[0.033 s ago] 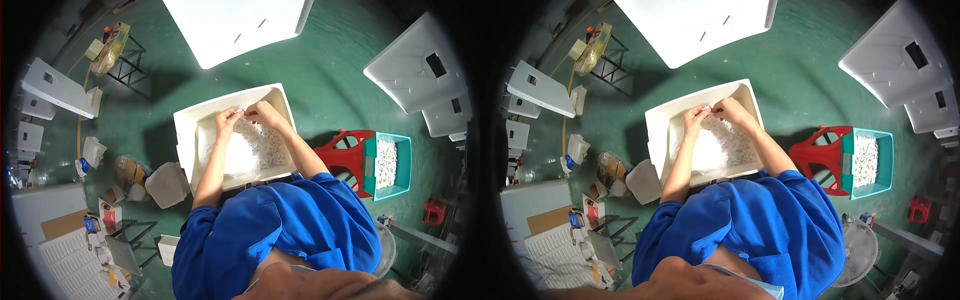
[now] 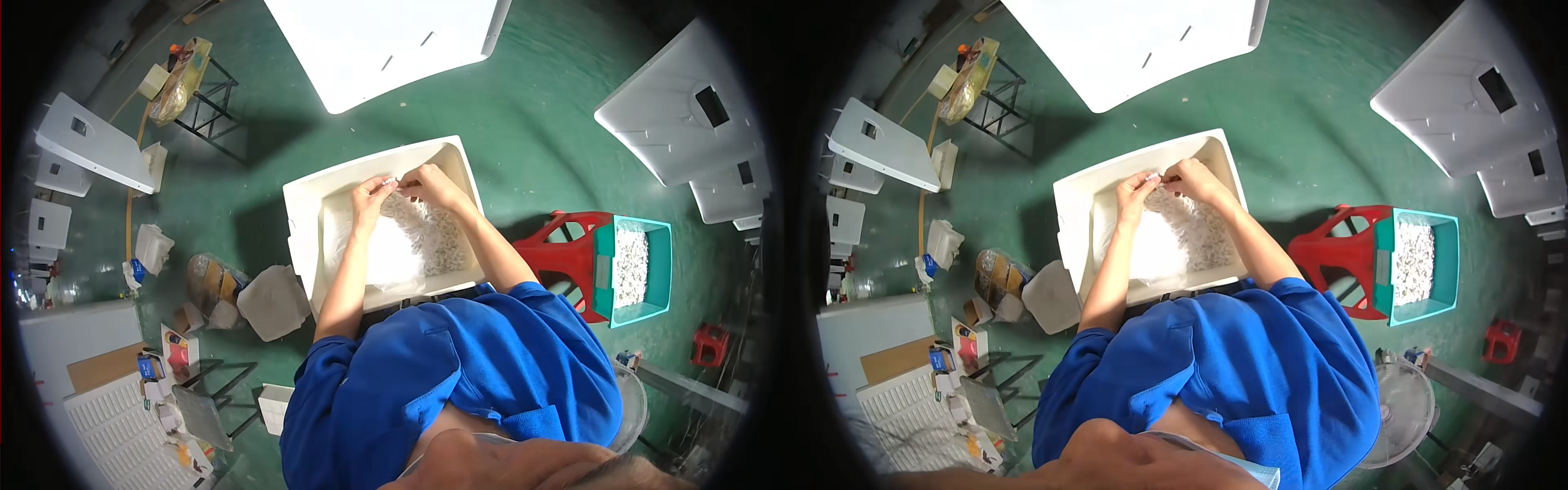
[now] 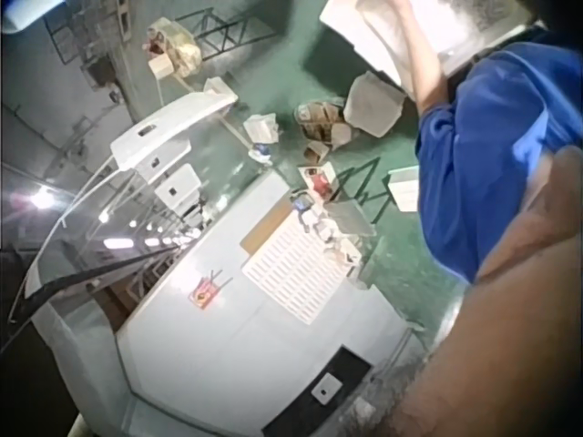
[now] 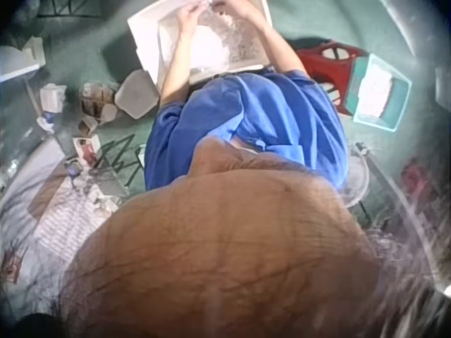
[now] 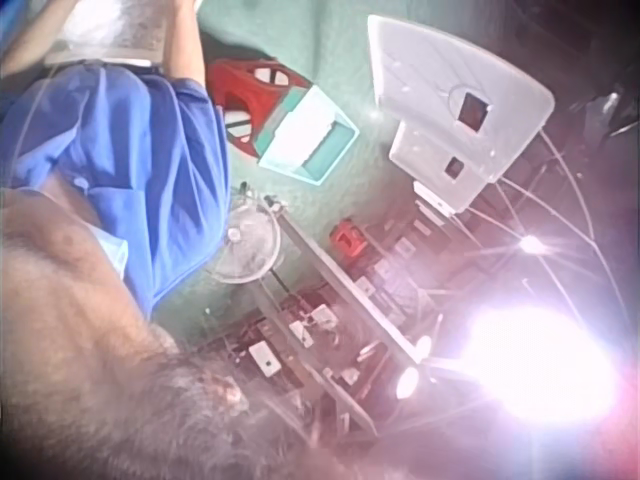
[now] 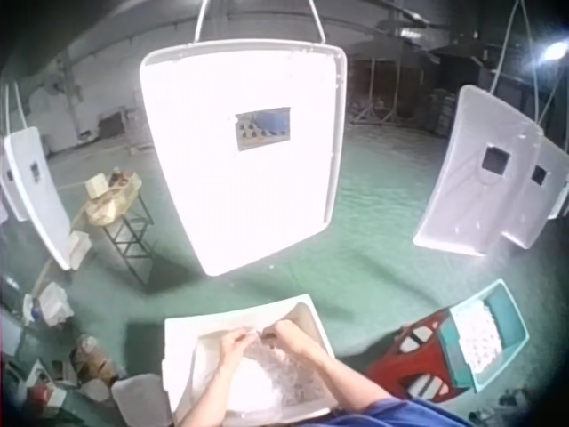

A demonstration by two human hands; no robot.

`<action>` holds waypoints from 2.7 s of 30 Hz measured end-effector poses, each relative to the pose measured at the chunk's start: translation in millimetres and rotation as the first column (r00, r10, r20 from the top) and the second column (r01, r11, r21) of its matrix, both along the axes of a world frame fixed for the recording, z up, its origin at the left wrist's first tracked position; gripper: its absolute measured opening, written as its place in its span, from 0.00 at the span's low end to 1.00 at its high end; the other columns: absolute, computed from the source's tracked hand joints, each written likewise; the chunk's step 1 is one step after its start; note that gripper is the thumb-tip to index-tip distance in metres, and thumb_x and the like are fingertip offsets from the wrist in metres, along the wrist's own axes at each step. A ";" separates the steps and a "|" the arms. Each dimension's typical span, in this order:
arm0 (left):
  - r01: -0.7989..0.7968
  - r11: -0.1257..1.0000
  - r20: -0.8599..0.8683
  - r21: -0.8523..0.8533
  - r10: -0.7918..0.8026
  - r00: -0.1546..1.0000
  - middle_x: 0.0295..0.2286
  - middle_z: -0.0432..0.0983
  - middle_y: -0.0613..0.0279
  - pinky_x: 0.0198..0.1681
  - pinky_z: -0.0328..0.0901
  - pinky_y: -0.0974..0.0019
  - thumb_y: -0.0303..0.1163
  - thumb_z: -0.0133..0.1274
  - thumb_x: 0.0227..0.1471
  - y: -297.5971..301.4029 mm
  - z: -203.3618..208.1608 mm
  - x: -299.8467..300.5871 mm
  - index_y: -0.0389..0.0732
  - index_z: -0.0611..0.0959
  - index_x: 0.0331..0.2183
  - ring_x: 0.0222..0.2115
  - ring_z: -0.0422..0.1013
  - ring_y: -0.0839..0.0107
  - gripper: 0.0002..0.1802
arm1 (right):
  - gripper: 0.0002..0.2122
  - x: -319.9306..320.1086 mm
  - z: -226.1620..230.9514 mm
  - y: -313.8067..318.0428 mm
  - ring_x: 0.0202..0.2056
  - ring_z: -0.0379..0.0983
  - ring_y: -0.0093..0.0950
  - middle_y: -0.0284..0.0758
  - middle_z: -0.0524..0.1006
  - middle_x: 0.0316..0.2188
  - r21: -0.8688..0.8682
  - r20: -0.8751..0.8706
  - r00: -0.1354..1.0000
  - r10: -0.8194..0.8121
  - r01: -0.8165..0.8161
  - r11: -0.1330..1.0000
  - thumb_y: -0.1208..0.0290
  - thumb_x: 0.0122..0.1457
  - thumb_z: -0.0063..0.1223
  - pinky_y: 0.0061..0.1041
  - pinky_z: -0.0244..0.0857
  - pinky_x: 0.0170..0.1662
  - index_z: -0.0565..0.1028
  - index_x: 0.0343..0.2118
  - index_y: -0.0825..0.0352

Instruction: The person removes caps from hanging white panels and separates and connects small plastic pieces from a container by hand.

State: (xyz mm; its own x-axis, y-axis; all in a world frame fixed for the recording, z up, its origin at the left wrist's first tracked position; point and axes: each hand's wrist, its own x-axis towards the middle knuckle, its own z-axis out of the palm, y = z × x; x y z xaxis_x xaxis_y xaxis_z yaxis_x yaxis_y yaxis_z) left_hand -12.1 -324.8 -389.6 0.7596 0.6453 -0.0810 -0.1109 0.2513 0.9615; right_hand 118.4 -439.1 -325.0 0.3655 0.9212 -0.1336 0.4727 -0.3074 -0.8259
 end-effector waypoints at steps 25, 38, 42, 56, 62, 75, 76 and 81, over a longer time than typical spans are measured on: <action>-0.078 0.972 0.007 0.219 0.078 0.997 0.25 0.76 0.67 0.31 0.65 0.75 0.21 0.57 0.44 -5.9 -13.2 6.1 0.33 0.80 0.31 0.26 0.70 0.80 0.07 | 0.06 -1.5 -3.9 1.2 0.20 0.72 0.24 0.37 0.75 0.19 0.045 -0.098 0.991 -0.095 0.100 0.994 0.78 0.53 0.48 0.22 0.68 0.23 0.75 0.29 0.76; 0.060 0.997 0.053 -0.043 -0.058 0.997 0.26 0.77 0.51 0.28 0.71 0.71 0.20 0.57 0.44 0.1 -3.4 3.1 0.26 0.78 0.31 0.24 0.76 0.67 0.09 | 0.07 -0.8 -23.4 -4.5 0.26 0.69 0.20 0.32 0.73 0.22 0.278 -0.342 0.924 -0.170 0.273 0.921 0.75 0.50 0.55 0.19 0.64 0.28 0.72 0.30 0.72; 0.093 0.990 0.010 -0.103 -0.092 0.996 0.26 0.78 0.53 0.28 0.71 0.71 0.21 0.57 0.46 2.1 -6.6 2.7 0.28 0.78 0.32 0.24 0.75 0.69 0.09 | 0.06 2.9 -20.0 -2.1 0.26 0.69 0.19 0.32 0.73 0.22 0.202 -0.291 0.955 -0.050 0.112 0.973 0.78 0.49 0.56 0.19 0.63 0.28 0.72 0.28 0.72; 0.159 0.986 0.036 -0.052 -0.158 0.987 0.26 0.78 0.55 0.30 0.71 0.72 0.22 0.57 0.47 -1.3 0.5 2.3 0.29 0.79 0.33 0.25 0.75 0.71 0.08 | 0.04 3.6 4.6 -2.4 0.22 0.74 0.22 0.37 0.77 0.20 0.097 -0.147 0.981 -0.129 0.144 0.985 0.81 0.45 0.57 0.19 0.70 0.26 0.76 0.25 0.74; 0.145 0.989 0.004 -0.005 -0.145 0.989 0.26 0.78 0.54 0.31 0.72 0.71 0.20 0.56 0.46 0.2 0.0 0.0 0.27 0.80 0.33 0.25 0.75 0.70 0.08 | 0.04 3.1 7.0 -1.8 0.23 0.76 0.23 0.39 0.78 0.21 0.069 -0.240 0.962 -0.132 0.153 0.986 0.83 0.45 0.56 0.19 0.71 0.26 0.76 0.25 0.76; 0.048 0.954 -0.033 0.295 -0.040 0.999 0.27 0.78 0.59 0.30 0.69 0.74 0.17 0.54 0.45 0.9 -7.6 -0.4 0.29 0.81 0.34 0.27 0.74 0.74 0.09 | 0.08 1.6 0.3 2.1 0.26 0.77 0.24 0.40 0.79 0.25 0.125 -0.345 0.932 -0.110 0.162 0.979 0.82 0.50 0.53 0.19 0.73 0.28 0.75 0.35 0.77; 0.015 0.928 -0.050 0.373 0.003 0.999 0.27 0.78 0.59 0.30 0.68 0.75 0.17 0.55 0.44 -0.4 -5.1 -0.6 0.31 0.82 0.33 0.26 0.74 0.75 0.10 | 0.10 1.3 0.8 2.3 0.26 0.77 0.24 0.40 0.79 0.25 0.119 -0.351 0.927 -0.132 0.184 0.976 0.82 0.51 0.54 0.18 0.73 0.27 0.75 0.37 0.77; -0.082 0.806 -0.028 0.586 0.121 0.992 0.28 0.78 0.58 0.28 0.68 0.74 0.20 0.56 0.44 -11.1 24.3 0.8 0.34 0.83 0.30 0.25 0.73 0.74 0.07 | 0.13 2.6 -0.5 0.8 0.27 0.77 0.24 0.39 0.79 0.27 0.098 -0.408 0.885 -0.224 0.286 0.953 0.82 0.51 0.54 0.19 0.73 0.29 0.73 0.41 0.77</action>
State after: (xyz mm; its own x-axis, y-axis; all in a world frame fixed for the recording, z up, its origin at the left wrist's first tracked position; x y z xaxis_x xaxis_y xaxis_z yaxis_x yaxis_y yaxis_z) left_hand -11.3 -335.9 -365.4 0.6934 0.6591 0.2912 -0.0402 -0.3682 0.9289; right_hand 120.9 -438.3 -325.5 0.5379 0.8235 -0.1804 0.0278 -0.2312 -0.9725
